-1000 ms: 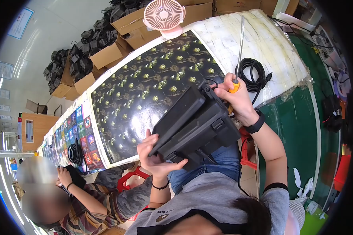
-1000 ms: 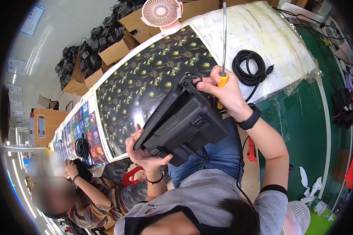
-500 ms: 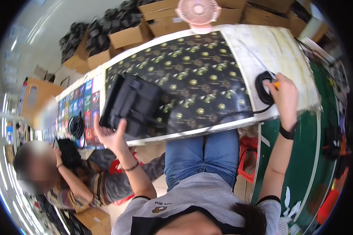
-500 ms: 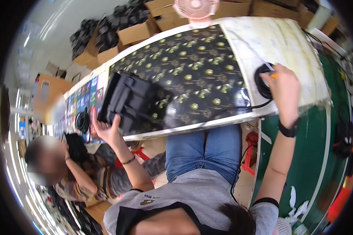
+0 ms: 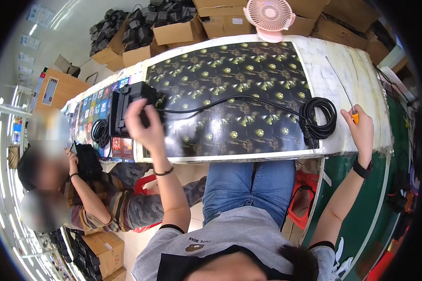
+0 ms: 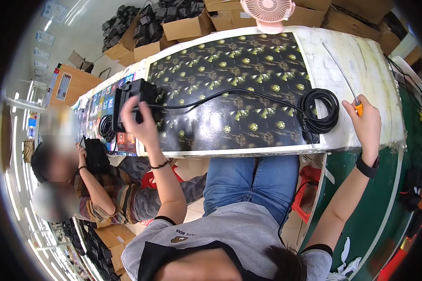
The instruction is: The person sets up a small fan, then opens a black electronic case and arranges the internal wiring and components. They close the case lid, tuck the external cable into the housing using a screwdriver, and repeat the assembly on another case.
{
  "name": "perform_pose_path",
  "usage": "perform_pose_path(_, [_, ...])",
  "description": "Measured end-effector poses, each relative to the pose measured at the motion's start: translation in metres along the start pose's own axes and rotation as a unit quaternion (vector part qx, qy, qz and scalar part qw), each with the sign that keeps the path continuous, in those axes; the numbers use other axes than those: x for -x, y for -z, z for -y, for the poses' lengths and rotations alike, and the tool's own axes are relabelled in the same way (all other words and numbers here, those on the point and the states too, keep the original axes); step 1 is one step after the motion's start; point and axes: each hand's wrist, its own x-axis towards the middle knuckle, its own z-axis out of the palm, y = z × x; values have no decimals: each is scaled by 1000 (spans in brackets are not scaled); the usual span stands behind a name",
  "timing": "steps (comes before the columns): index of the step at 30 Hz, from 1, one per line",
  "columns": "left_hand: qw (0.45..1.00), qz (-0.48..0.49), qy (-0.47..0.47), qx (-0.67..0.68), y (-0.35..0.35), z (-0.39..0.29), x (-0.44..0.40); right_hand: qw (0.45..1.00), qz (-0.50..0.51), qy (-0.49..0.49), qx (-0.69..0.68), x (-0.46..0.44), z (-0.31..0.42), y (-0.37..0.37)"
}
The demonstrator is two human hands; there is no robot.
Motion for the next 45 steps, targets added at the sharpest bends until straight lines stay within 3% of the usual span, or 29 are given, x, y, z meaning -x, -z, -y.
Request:
perform_pose_path(1, [993, 64, 26, 100, -15, -25, 8, 1000, -9, -1, 5, 0, -3, 2])
perform_pose_path(2, [982, 117, -13, 145, -30, -55, 15, 1000, -6, -1, 17, 1, -7, 5])
perform_pose_path(5, [882, 299, -175, 321, -70, -145, 51, 999, 5, -22, 40, 3, -14, 9])
perform_pose_path(7, [824, 427, -245, 279, -77, -202, 65, 998, -17, -5, 59, 4, -15, 14])
perform_pose_path(9, [790, 446, -230, 351, -102, -229, 93, 998, -32, 4, 58, 6, -16, 16])
perform_pose_path(13, [789, 488, -240, 286, -118, -244, 105, 999, -47, 5, 9, 2, -37, 16])
perform_pose_path(16, [799, 412, -195, 392, -108, -239, 115, 998, -53, 12, 10, 0, -49, 14])
perform_pose_path(19, [750, 393, -8, 532, -92, -219, 79, 997, -65, -1, 33, 0, -45, 15])
perform_pose_path(20, [798, 344, 30, 494, -74, -210, 49, 998, -57, -9, 40, 0, -46, 15])
perform_pose_path(21, [804, 330, 65, 491, -61, -195, 20, 997, -57, -6, 43, 1, -45, 15])
perform_pose_path(22, [848, 225, 48, 478, -58, -177, 3, 997, -59, -3, 46, 1, -43, 15])
perform_pose_path(23, [857, 225, 123, 446, -45, -161, -12, 997, -62, 0, 51, 0, -41, 15])
perform_pose_path(24, [842, 152, 185, 484, -38, -145, -25, 997, -61, 10, 40, 0, -40, 14])
perform_pose_path(25, [869, 81, 195, 448, -34, -119, -34, 998, -60, 20, 30, -1, -40, 12])
perform_pose_path(27, [757, -33, 340, 557, -14, -77, -55, 998, -58, 35, 10, -2, -37, 9])
perform_pose_path(28, [729, -106, 396, 549, -2, -78, -73, 998, -57, 40, 1, -2, -34, 7])
perform_pose_path(30, [729, -123, 379, 557, 8, -10, -63, 998, -43, 35, -5, -3, -30, 6])
perform_pose_path(31, [720, -142, 396, 552, 14, 13, -56, 999, -31, 24, -2, -3, -27, 6])
perform_pose_path(33, [778, -132, 442, 426, 34, 40, -34, 1000, -17, 11, -6, -2, -21, 5])
perform_pose_path(35, [793, -118, 446, 399, 52, 46, -10, 1000, -16, 8, -17, -1, -15, 3])
perform_pose_path(39, [877, -205, 383, 204, 53, 27, -2, 999, -9, 24, -29, -1, -10, -2])
perform_pose_path(41, [938, -181, 292, 48, 54, 30, -2, 999, -8, 33, -27, -1, -6, -3])
perform_pose_path(43, [980, -95, 112, -134, 53, 51, -7, 999, -12, 52, 11, -2, -1, -2])
perform_pose_path(45, [972, 21, 93, -216, 36, 78, -1, 998, -14, 53, 24, 1, 1, 1])
